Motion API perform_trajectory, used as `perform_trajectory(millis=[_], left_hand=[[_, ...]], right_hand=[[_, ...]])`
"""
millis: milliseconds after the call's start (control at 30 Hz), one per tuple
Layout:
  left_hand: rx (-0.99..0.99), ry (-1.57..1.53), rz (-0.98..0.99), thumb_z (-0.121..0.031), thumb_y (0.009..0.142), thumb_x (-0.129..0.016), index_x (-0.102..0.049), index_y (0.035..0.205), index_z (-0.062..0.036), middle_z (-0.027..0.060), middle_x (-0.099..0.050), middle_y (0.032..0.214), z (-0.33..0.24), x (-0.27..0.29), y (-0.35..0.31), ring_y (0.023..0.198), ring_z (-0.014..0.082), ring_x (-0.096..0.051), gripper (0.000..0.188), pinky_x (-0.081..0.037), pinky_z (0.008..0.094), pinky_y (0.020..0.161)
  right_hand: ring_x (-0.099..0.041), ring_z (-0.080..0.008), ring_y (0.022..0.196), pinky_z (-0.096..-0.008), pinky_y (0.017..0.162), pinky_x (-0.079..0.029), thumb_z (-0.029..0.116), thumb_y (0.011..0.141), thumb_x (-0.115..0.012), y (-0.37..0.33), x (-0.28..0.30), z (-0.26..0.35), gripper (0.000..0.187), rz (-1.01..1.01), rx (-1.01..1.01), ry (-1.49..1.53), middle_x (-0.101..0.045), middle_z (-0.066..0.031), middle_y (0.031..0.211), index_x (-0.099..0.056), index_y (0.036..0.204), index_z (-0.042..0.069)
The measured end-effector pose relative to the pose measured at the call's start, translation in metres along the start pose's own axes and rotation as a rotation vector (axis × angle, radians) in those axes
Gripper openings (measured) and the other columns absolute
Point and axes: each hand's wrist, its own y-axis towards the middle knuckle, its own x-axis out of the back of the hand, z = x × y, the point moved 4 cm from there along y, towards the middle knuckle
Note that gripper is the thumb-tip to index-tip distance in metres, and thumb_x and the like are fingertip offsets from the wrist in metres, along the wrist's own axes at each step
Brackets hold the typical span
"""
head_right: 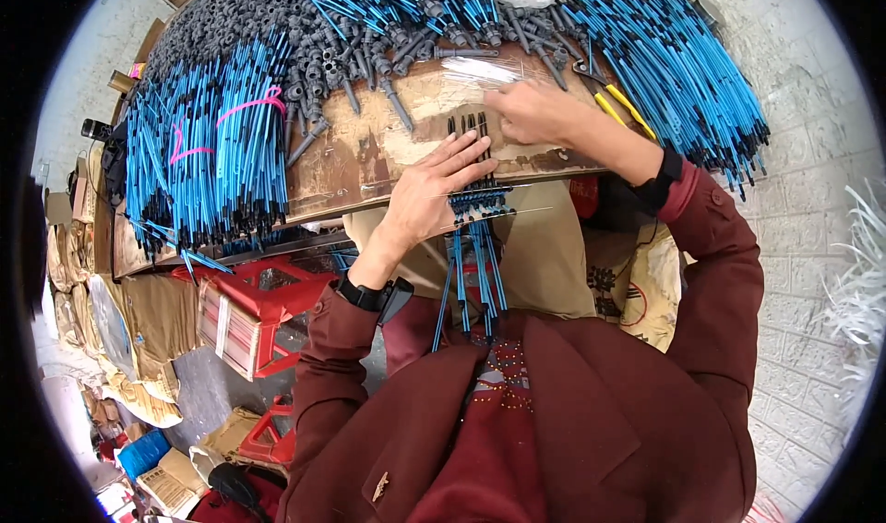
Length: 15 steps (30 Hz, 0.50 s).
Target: Gathering blue cable components, organizing them into bundles, securing them with ties, and trimming excess material with pliers.
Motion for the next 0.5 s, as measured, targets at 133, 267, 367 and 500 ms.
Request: perform_trajectory(millis=[133, 267, 367, 500], left_hand=[[0.026, 0.021, 0.038, -0.007, 0.068, -0.066, -0.062, 0.123, -0.0111, 0.0076, -0.053, 0.139, -0.002, 0.007, 0.003, 0.132, 0.0283, -0.047, 0.056, -0.037, 0.0415, 0.113], [0.042, -0.026, 0.032, -0.001, 0.066, -0.060, -0.062, 0.124, -0.0107, 0.0078, -0.053, 0.140, -0.004, 0.007, 0.006, 0.133, 0.0283, -0.046, 0.059, -0.037, 0.0412, 0.113], [0.042, -0.019, 0.045, 0.000, 0.065, -0.059, -0.062, 0.124, -0.0106, 0.0077, -0.053, 0.140, -0.005, 0.008, 0.007, 0.133, 0.0286, -0.046, 0.060, -0.036, 0.0411, 0.113], [0.048, -0.015, 0.043, 0.002, 0.064, -0.057, -0.061, 0.124, -0.0105, 0.0076, -0.053, 0.140, -0.007, 0.008, 0.006, 0.133, 0.0287, -0.045, 0.061, -0.036, 0.0411, 0.113]], right_hand=[[-0.062, -0.0411, 0.085, -0.0494, 0.073, -0.049, 0.017, 0.078, -0.062, -0.012, 0.001, 0.002, 0.030, -0.168, 0.053, 0.133, -0.062, -0.0199, 0.093, -0.053, 0.102, 0.001], [-0.061, -0.0414, 0.087, -0.0478, 0.075, -0.050, 0.017, 0.080, -0.060, -0.005, 0.006, 0.003, 0.029, -0.222, 0.141, 0.000, -0.062, -0.0188, 0.097, -0.051, 0.102, 0.000], [-0.061, -0.0414, 0.086, -0.0471, 0.075, -0.050, 0.016, 0.080, -0.060, 0.008, 0.012, -0.006, 0.027, -0.206, 0.021, 0.048, -0.062, -0.0193, 0.096, -0.052, 0.100, -0.001], [-0.062, -0.0416, 0.084, -0.0468, 0.075, -0.051, 0.015, 0.079, -0.060, 0.028, 0.008, -0.021, 0.023, -0.220, -0.121, 0.049, -0.063, -0.0197, 0.093, -0.055, 0.096, -0.001]])
